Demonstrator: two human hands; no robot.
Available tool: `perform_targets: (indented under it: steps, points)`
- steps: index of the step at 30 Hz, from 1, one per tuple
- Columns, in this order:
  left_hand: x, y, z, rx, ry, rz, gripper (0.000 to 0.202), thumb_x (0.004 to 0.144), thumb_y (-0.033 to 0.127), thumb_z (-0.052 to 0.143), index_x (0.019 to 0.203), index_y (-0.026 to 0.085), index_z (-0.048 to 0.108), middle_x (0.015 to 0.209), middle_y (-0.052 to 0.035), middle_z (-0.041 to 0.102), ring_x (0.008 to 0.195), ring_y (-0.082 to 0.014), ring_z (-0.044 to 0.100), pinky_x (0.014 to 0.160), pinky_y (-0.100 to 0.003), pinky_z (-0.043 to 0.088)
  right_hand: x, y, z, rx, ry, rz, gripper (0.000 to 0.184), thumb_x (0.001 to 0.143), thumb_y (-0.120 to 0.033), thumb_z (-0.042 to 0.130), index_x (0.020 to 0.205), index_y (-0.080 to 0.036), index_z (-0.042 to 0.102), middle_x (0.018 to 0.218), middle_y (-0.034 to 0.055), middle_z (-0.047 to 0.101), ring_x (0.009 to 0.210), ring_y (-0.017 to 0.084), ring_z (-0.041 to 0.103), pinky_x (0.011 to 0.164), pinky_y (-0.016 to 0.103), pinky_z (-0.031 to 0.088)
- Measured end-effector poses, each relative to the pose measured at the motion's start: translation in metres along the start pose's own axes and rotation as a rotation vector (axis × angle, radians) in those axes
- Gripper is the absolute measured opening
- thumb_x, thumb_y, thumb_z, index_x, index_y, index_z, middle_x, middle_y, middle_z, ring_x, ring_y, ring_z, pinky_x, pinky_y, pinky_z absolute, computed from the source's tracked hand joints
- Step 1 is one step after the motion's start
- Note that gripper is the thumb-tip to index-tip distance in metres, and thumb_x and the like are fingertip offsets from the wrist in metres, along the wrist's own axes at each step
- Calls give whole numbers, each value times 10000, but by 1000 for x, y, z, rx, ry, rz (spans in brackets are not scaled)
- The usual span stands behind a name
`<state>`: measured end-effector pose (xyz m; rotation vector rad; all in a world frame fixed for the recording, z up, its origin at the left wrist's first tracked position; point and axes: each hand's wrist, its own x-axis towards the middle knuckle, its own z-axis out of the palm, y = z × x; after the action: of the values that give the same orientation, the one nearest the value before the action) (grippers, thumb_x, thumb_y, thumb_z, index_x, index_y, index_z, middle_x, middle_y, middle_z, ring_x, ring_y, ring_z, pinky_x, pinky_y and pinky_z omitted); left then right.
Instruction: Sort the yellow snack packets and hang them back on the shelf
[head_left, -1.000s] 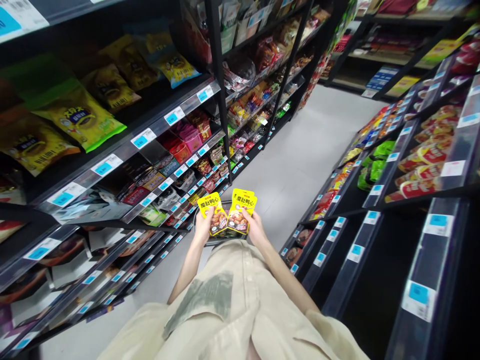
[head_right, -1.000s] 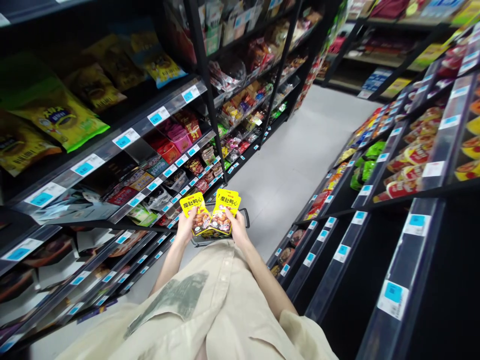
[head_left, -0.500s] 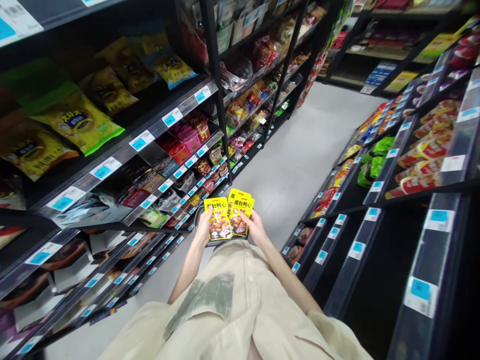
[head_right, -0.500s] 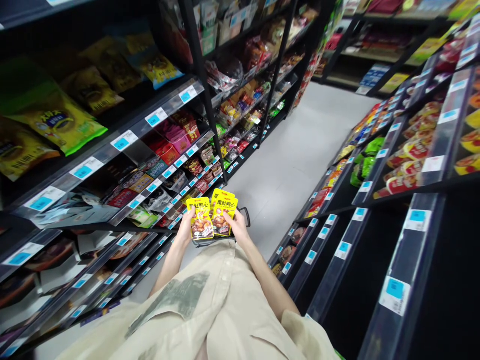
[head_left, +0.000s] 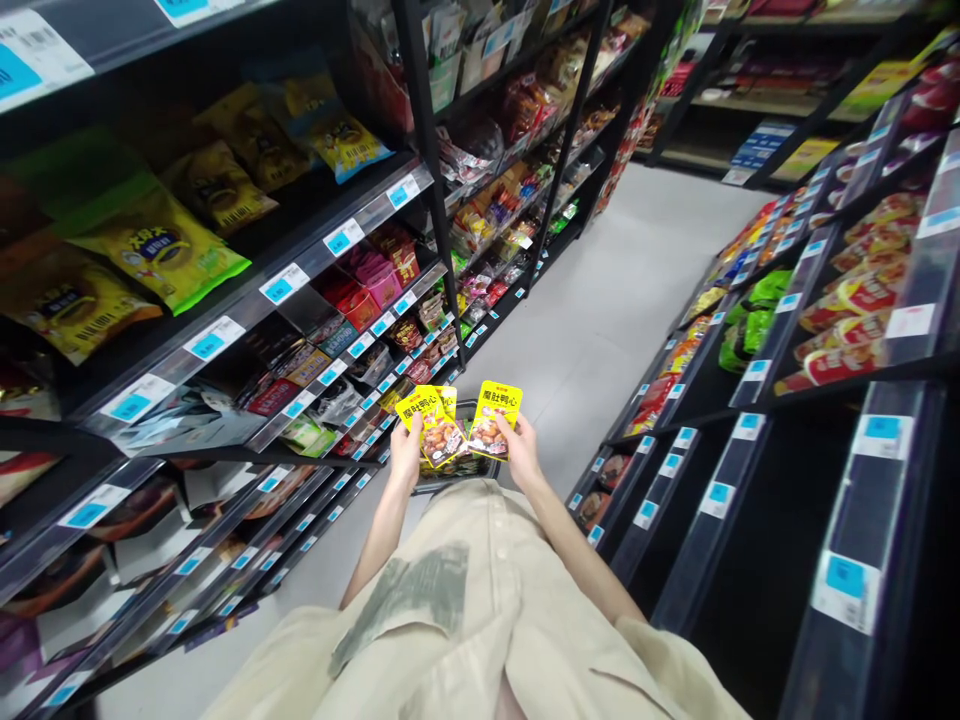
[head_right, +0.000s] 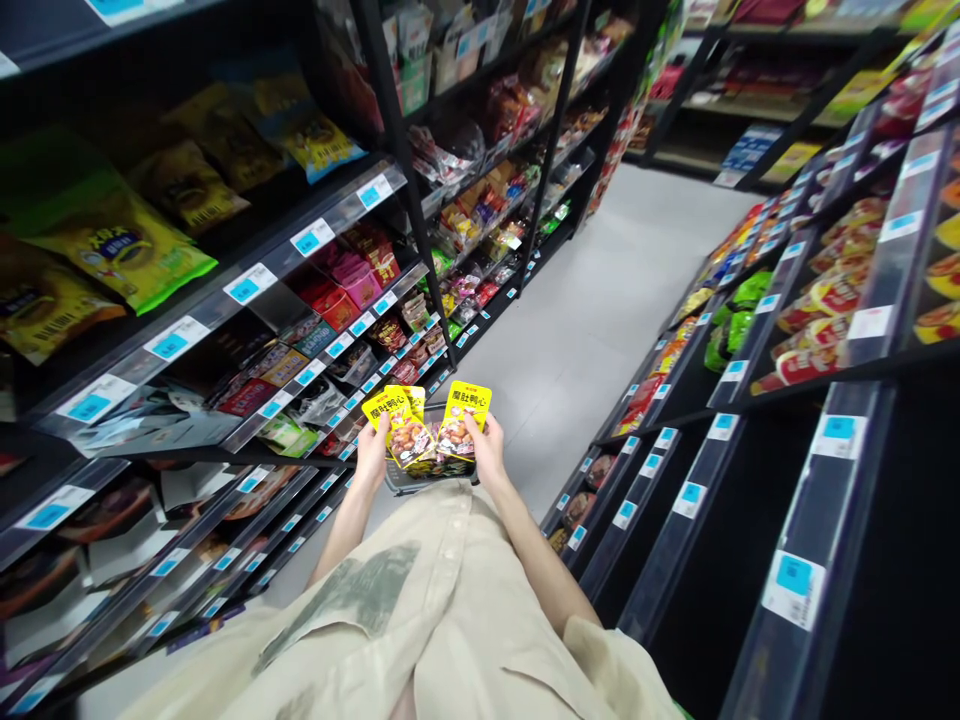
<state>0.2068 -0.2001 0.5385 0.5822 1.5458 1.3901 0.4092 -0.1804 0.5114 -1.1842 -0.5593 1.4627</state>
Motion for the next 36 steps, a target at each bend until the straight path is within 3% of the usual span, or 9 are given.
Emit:
perform_targets:
  steps: [3,9,13,17,20,24,27,32,36]
  points:
    - [1,5,-3,22,23,59,577,721,638,817,1013,147,735,1124,-129,772,1032,-280,729,912,-362,563,6,-1,-3,28,99,-18,452,691,-496,869,990,-204,696,1015,49,796,843,214,744,776,351,605]
    - [1,12,1,-46,-47,92,711,749,604,820,1300,216,594,1223,-118,731,1045,-251,726,891,-344,567,7,2,-1,32,62,2,440,710,-490,852,1008,-213,683,1031,51,788,856,222,738,792,358,602]
    - [-1,-1,12,15,-99,54,581,786,641,760,1109,175,632,1105,-108,739,905,-215,712,806,-311,553,2,4,5,-21,-3,-17,416,746,-539,821,995,-231,691,1040,40,780,907,228,730,817,344,593]
    - [-13,-19,26,155,-22,100,534,778,693,724,852,178,603,846,-37,684,781,-179,644,712,-262,511,-16,9,18,-19,-291,64,496,779,-669,750,1029,-241,722,1074,65,779,973,261,732,850,385,602]
    - [-17,-34,33,185,12,102,578,774,755,680,732,190,562,728,-9,622,701,-173,603,649,-256,488,-24,22,22,-116,-395,82,562,671,-597,875,1074,-232,733,1056,71,787,998,293,738,903,436,599]
    - [-11,-43,39,171,-15,156,597,727,758,722,657,190,556,732,-26,625,743,-205,623,700,-293,515,-12,43,15,-155,-362,40,599,588,-550,933,1041,-207,746,1070,109,793,1012,341,743,935,503,591]
    - [-11,-37,41,163,-67,194,551,737,712,744,674,180,615,853,-72,687,872,-251,657,817,-344,532,-5,49,12,-152,-306,58,582,519,-499,970,959,-188,750,987,120,802,929,345,760,876,494,608]
    - [-17,-18,38,192,-216,136,503,801,661,713,778,159,695,916,-92,717,921,-267,655,900,-388,512,-7,42,12,-141,-246,146,551,488,-393,988,922,-152,750,895,115,801,793,297,764,738,410,617]
    - [-22,-13,31,124,-279,66,505,692,605,839,871,169,655,821,-40,676,874,-245,650,867,-382,522,-15,27,12,-113,-266,271,531,485,-310,977,933,-161,733,858,76,800,720,245,754,684,345,601]
